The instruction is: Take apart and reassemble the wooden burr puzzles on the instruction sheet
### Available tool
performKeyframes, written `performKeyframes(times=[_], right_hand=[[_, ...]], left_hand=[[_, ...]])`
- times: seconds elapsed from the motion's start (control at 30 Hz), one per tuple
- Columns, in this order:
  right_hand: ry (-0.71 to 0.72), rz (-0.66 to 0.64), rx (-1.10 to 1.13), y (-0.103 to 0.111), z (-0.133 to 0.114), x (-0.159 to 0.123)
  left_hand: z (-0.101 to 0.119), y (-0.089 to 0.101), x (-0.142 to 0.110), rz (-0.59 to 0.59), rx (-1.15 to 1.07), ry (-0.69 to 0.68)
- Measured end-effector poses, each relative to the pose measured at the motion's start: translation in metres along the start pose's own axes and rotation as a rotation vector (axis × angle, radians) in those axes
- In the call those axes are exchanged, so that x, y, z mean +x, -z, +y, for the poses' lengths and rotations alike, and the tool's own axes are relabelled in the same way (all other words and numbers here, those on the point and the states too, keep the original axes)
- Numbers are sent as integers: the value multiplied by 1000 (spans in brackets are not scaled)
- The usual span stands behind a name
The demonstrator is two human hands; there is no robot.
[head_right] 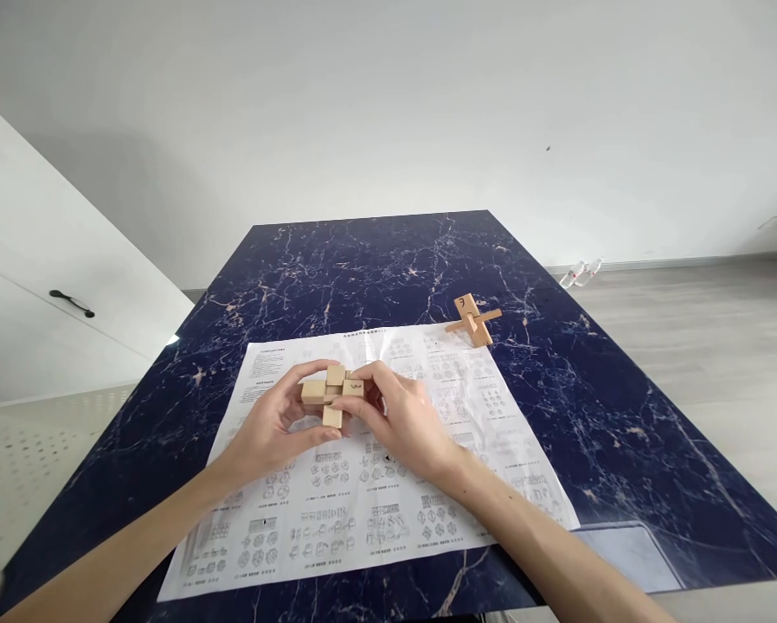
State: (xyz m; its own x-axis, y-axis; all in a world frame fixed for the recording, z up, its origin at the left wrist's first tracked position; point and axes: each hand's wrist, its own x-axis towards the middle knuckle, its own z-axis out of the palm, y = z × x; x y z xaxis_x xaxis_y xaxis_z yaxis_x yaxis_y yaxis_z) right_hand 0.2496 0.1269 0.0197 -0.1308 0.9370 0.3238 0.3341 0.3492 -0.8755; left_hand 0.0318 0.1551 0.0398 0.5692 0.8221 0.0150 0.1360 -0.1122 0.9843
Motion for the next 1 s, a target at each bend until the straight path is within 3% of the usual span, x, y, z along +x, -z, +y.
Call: performKeyframes(times=[0.2,0.4,0.53,0.63,0.8,1.0], right_hand=[[-15,-63,151,3,0,4],[-191,-248,504,10,1,13],[-257,-396,729,14,2,13],[-242,-500,883,15,2,12],[-246,-277,883,16,3,14],[-354,-124,841,17,6,18]], left_hand=[[-2,1,2,-21,-22,21],[-2,9,2,-40,227,-122],[-3,23,2,-99,431,-142],[-5,34,5,-33,540,-188],[-10,40,15,298,711,-296],[-23,41,22,331,978,-200]])
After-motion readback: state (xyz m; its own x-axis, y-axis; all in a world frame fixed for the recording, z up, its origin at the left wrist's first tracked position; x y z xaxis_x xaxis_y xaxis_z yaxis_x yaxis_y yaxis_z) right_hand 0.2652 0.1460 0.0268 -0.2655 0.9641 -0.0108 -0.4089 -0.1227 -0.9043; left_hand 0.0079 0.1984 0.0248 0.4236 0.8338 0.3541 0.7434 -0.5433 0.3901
